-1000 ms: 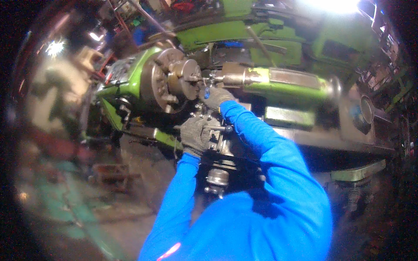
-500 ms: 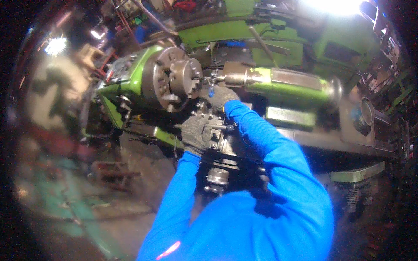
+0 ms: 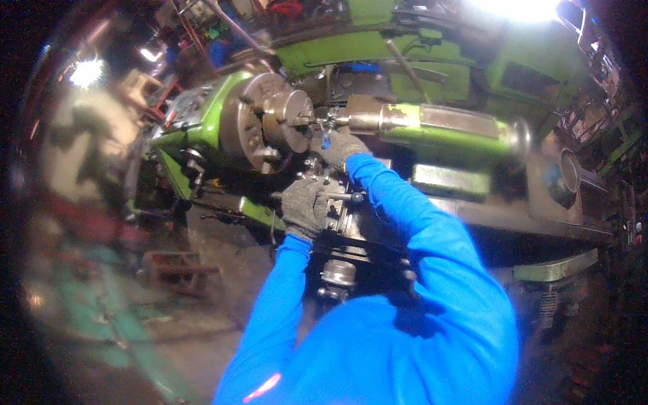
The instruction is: The person operates a green metal lathe, using a caliper to measure a cylindrical workpiece held in the chuck. They repeatedly adjust the tool post and cross-slide while the machine runs, then use the caliper again to check the dimensions of the machined part.
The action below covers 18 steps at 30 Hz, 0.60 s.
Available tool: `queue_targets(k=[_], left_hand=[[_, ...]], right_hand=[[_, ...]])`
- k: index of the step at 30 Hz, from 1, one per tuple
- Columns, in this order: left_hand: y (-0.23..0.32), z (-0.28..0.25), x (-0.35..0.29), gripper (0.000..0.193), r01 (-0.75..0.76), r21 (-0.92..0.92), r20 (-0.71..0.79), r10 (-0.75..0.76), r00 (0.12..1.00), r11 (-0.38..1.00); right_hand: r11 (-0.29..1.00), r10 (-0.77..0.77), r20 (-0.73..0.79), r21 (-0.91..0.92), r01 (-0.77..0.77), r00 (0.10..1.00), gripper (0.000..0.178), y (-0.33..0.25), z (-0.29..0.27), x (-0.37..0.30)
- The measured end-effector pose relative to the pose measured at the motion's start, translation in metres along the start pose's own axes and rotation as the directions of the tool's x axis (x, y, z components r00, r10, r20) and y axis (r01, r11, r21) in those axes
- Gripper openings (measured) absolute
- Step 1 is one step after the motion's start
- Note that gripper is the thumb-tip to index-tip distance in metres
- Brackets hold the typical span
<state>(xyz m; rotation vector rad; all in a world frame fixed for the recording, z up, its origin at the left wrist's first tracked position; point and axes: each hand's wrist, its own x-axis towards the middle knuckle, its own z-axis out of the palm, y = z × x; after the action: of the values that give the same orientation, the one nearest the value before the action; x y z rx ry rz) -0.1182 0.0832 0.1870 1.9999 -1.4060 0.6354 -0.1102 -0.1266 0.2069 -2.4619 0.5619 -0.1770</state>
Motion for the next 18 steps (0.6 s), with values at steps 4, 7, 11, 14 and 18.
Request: queue_targets(k=[4, 7, 11, 14, 18], left_hand=[[-0.003, 0.005, -0.001, 0.033, -0.017, 0.012, -0.008, 0.017, 1.000, 1.000], [-0.006, 0.007, -0.005, 0.034, 0.029, 0.029, 0.023, -0.029, 0.999, 0.999], [-0.004, 0.006, -0.005, 0.035, 0.035, 0.016, 0.019, -0.035, 0.999, 0.999], [-0.001, 0.004, -0.004, 0.035, 0.059, 0.057, 0.070, -0.063, 0.996, 0.997], [-0.002, 0.006, -0.007, 0.036, 0.056, 0.064, 0.046, -0.059, 0.997, 0.996]], right_hand=[[0.999, 0.023, -0.005, -0.023, -0.024, 1.000, 0.057, 0.009, 0.011, 0.012], [0.999, 0.044, 0.017, 0.006, -0.044, 0.999, 0.056, -0.001, 0.004, 0.005], [0.999, 0.033, 0.053, -0.004, -0.032, 0.998, 0.054, -0.006, -0.002, 0.003], [0.999, 0.036, 0.062, -0.017, -0.035, 0.997, 0.054, -0.003, -0.001, 0.006], [0.999, 0.032, 0.048, -0.016, -0.031, 0.998, 0.058, -0.005, -0.001, 0.003]])
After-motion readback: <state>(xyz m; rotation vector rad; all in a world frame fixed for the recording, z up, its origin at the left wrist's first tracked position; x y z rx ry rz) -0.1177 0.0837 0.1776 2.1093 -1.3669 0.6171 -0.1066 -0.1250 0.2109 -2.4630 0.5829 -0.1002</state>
